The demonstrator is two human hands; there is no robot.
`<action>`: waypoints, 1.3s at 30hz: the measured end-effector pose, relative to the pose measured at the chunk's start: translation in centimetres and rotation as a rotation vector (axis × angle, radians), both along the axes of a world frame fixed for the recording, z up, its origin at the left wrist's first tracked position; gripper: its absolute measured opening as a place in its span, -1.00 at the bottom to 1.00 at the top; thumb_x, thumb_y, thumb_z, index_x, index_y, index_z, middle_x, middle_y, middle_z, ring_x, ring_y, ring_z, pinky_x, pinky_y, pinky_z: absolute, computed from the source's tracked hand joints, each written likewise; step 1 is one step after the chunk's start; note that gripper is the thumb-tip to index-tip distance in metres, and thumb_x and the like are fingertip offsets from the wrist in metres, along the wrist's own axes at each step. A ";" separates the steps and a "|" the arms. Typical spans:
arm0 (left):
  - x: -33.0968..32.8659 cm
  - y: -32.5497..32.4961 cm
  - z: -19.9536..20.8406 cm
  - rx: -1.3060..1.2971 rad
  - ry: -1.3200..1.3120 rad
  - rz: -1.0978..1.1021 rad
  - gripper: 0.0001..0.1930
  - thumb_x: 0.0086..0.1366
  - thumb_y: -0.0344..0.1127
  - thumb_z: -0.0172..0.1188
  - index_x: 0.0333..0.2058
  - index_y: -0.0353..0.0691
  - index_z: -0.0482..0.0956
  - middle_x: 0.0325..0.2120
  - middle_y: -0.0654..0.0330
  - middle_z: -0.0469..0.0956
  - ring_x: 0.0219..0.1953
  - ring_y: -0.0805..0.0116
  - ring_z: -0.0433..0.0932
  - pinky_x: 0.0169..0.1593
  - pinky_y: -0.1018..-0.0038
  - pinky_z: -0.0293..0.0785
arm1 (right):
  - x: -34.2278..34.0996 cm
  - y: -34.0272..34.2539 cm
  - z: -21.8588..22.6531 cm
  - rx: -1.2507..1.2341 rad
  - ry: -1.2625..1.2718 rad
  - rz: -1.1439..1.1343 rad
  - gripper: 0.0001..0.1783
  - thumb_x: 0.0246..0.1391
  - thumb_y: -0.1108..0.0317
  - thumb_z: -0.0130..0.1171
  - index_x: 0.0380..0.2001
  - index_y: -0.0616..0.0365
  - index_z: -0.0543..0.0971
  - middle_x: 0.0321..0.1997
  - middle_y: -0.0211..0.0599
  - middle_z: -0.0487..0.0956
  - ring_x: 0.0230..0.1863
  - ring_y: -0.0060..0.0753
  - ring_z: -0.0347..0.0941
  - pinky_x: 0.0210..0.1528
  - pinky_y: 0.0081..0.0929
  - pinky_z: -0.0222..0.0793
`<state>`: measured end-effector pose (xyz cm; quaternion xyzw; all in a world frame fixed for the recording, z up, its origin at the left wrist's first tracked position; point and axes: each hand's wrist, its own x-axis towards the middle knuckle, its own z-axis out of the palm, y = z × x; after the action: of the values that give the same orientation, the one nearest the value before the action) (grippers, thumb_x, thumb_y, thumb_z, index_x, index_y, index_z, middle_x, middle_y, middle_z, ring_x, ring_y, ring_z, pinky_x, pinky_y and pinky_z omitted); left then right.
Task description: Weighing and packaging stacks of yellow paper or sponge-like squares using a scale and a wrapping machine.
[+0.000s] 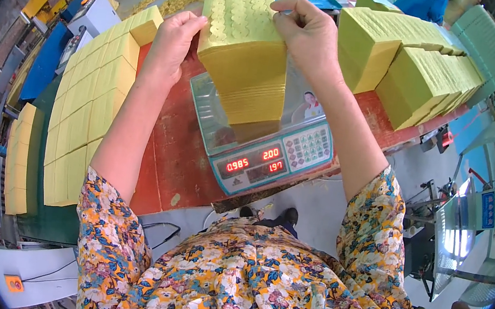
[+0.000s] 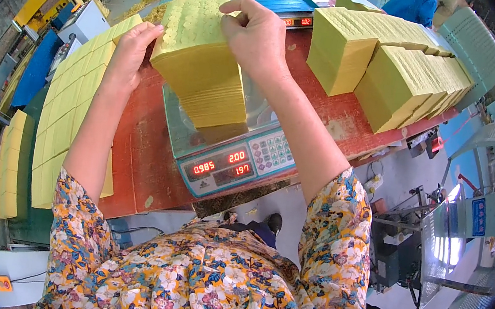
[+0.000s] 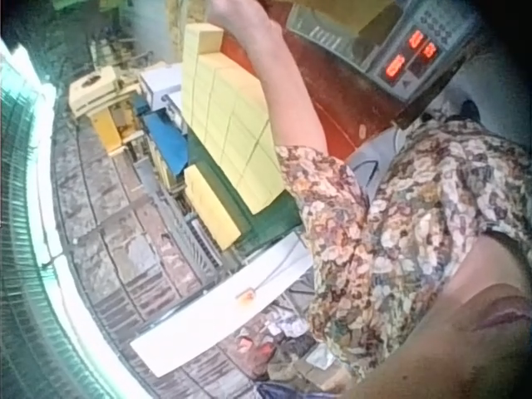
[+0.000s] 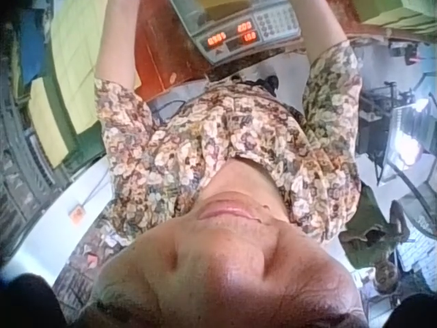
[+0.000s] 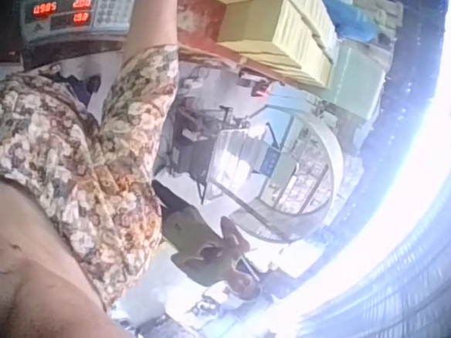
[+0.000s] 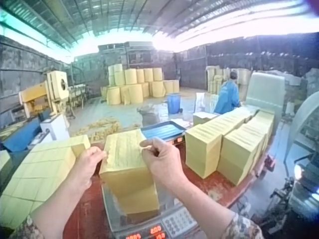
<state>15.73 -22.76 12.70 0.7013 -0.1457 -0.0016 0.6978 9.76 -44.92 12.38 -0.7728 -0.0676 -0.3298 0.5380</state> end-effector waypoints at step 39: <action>-16.4 4.0 -8.8 -0.291 0.182 0.440 -0.85 0.33 -0.27 0.12 -0.34 -0.23 0.52 -0.62 0.29 0.42 -0.61 0.56 0.33 -0.55 0.61 0.20 | -16.2 -4.3 -12.1 0.742 0.368 0.268 -0.82 0.24 0.50 0.03 -0.17 0.30 0.57 -0.61 -0.56 0.37 -0.60 -0.76 0.20 -0.57 -0.69 0.10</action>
<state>-0.65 -18.79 3.88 0.6056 0.0746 0.1077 0.7849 -6.41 -49.21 0.25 -0.5571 0.0527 -0.1158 0.8206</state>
